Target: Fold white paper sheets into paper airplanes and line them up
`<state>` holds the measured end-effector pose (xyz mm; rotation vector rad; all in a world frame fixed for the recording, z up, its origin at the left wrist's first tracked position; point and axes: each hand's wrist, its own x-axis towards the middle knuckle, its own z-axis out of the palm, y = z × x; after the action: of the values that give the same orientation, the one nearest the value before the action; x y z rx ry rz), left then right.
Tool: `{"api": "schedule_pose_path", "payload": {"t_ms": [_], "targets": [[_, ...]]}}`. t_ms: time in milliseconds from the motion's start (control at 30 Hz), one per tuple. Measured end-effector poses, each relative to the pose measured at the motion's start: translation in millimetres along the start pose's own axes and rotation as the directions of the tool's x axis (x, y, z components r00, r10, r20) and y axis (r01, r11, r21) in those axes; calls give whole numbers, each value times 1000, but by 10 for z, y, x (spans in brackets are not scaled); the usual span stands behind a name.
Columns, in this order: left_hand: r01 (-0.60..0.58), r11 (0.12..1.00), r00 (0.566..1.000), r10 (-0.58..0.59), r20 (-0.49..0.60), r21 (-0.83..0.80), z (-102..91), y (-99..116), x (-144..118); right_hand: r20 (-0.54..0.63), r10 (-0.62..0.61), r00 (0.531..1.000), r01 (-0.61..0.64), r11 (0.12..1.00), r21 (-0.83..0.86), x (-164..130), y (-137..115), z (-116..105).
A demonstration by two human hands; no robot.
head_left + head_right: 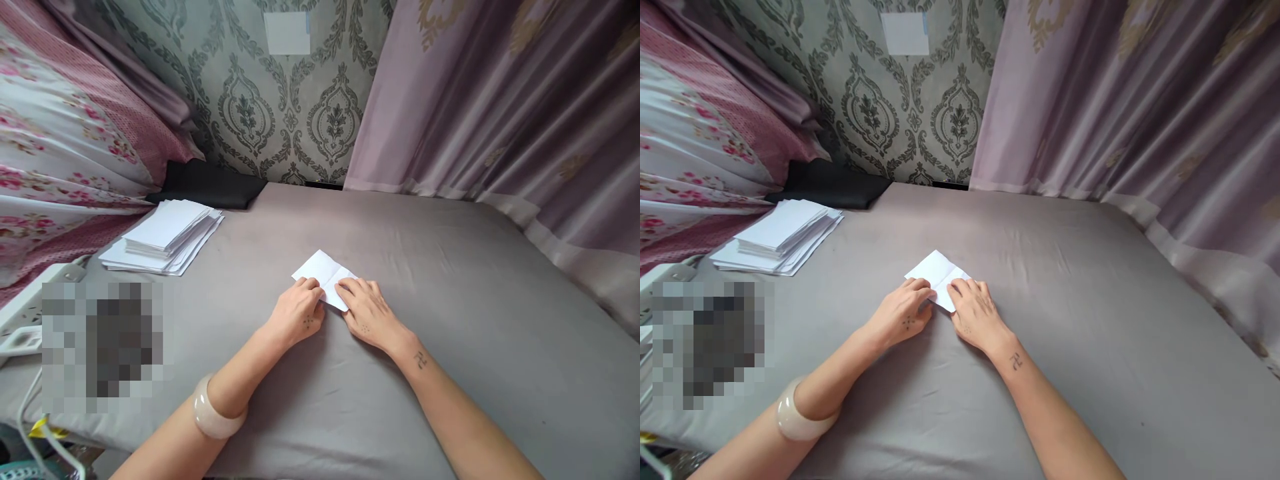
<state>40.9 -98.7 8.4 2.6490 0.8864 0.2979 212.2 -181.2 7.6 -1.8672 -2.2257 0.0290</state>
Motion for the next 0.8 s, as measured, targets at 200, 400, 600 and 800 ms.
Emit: {"api": "schedule_pose_path", "payload": {"t_ms": [200,400,600,800], "targets": [[115,980,985,-134,-111,-164,122,26,-66,-46,41,998,-31,981,191,-17,163,44],[159,952,946,-223,-236,-263,244,1,-99,-46,217,975,-182,900,397,62,251,105],[221,926,924,-299,-238,-306,251,-18,-81,-59,348,936,-283,839,464,156,267,176],[261,895,917,-347,-196,-362,242,-7,-73,-92,405,910,-336,848,410,192,243,200]]}}
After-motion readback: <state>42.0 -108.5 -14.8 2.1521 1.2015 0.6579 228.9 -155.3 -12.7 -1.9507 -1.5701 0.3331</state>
